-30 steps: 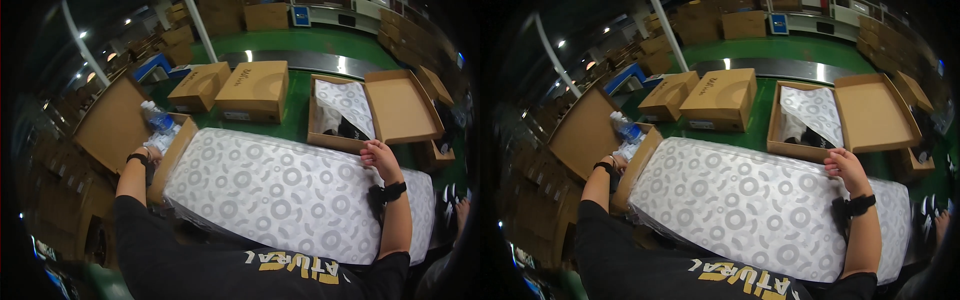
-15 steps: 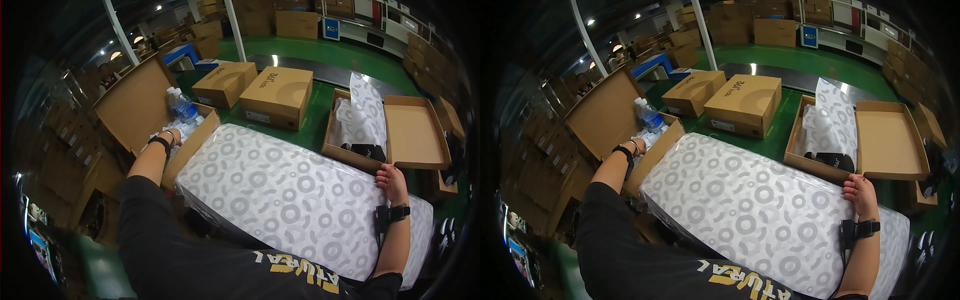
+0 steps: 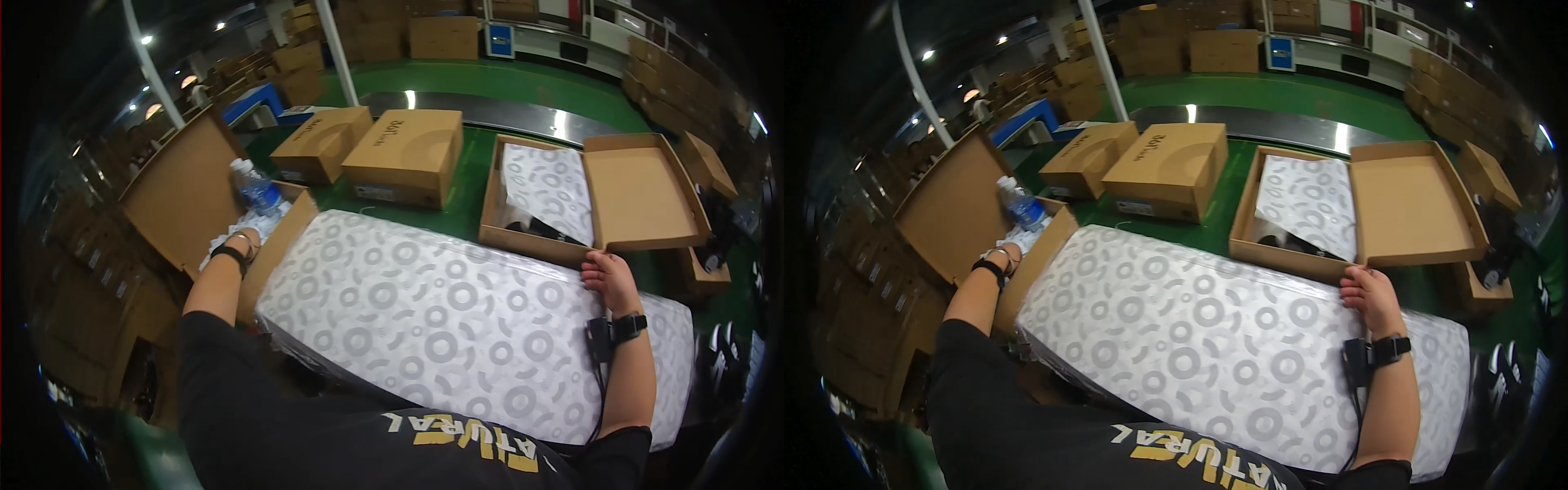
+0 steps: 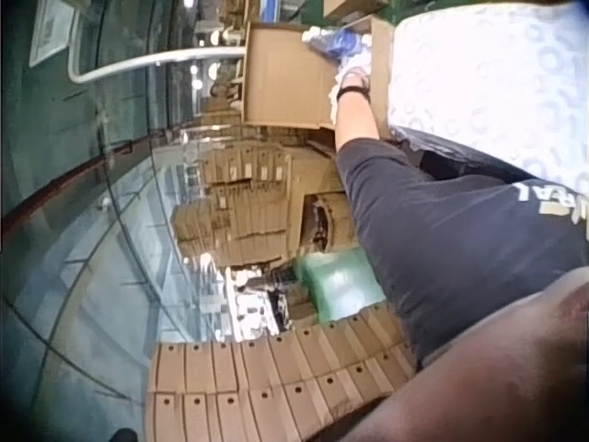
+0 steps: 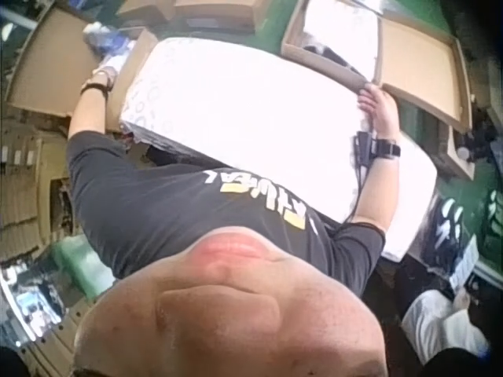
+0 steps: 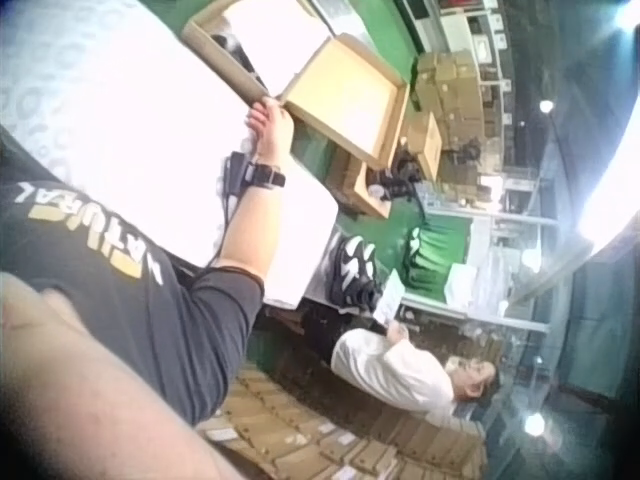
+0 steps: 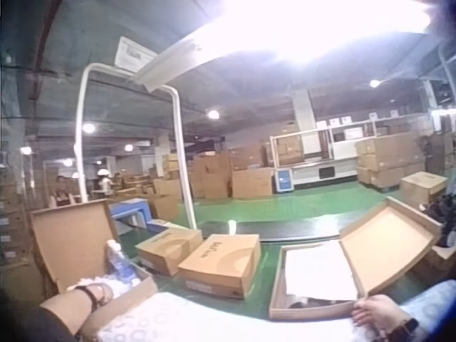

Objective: The recorder takes sneakers, inspects them briefly, and packs them into branded shoe boxes with tissue paper at a factory conveyor belt.

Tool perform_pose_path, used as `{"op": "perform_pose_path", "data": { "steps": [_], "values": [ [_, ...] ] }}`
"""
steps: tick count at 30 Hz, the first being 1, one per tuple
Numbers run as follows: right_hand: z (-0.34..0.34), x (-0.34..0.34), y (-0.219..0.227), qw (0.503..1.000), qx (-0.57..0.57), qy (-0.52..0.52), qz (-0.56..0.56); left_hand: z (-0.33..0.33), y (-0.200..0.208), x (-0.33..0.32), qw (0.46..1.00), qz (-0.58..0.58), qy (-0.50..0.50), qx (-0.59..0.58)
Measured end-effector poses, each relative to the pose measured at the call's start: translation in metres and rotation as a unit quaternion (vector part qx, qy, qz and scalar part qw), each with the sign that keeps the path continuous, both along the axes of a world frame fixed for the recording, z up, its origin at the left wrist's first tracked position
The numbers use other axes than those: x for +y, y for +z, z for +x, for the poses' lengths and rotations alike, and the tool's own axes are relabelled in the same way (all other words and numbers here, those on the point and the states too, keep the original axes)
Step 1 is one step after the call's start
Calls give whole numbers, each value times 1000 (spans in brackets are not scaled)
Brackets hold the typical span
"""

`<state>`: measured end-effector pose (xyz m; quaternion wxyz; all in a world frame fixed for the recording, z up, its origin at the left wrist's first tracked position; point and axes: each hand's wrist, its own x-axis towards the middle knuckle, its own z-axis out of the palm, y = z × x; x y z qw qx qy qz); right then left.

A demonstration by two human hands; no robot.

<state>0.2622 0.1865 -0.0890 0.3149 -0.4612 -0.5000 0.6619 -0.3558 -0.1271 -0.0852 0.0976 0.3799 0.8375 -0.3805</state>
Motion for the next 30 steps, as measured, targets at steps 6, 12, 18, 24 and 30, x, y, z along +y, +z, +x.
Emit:
{"op": "perform_pose_path", "data": {
  "steps": [6, 12, 18, 24, 30],
  "values": [
    [-16, -5, 2, 999, 32, 40, -2, -4, 76, -63, 821, 536, 125, 155],
    [-15, 5, -1, 999, -36, 28, 15, 73, 130, 105, 420, 801, 60, -423],
    [-4, 16, 6, 997, 1, -10, -81, 251, 74, 248, 683, 552, -154, -454],
    [13, 17, 37, 950, -213, 24, 226, 294, 8, 255, 455, 631, 30, -627],
    [-51, -1, 40, 786, -410, 255, 386, 275, 34, 258, 548, 457, 95, -694]
  ]
}}
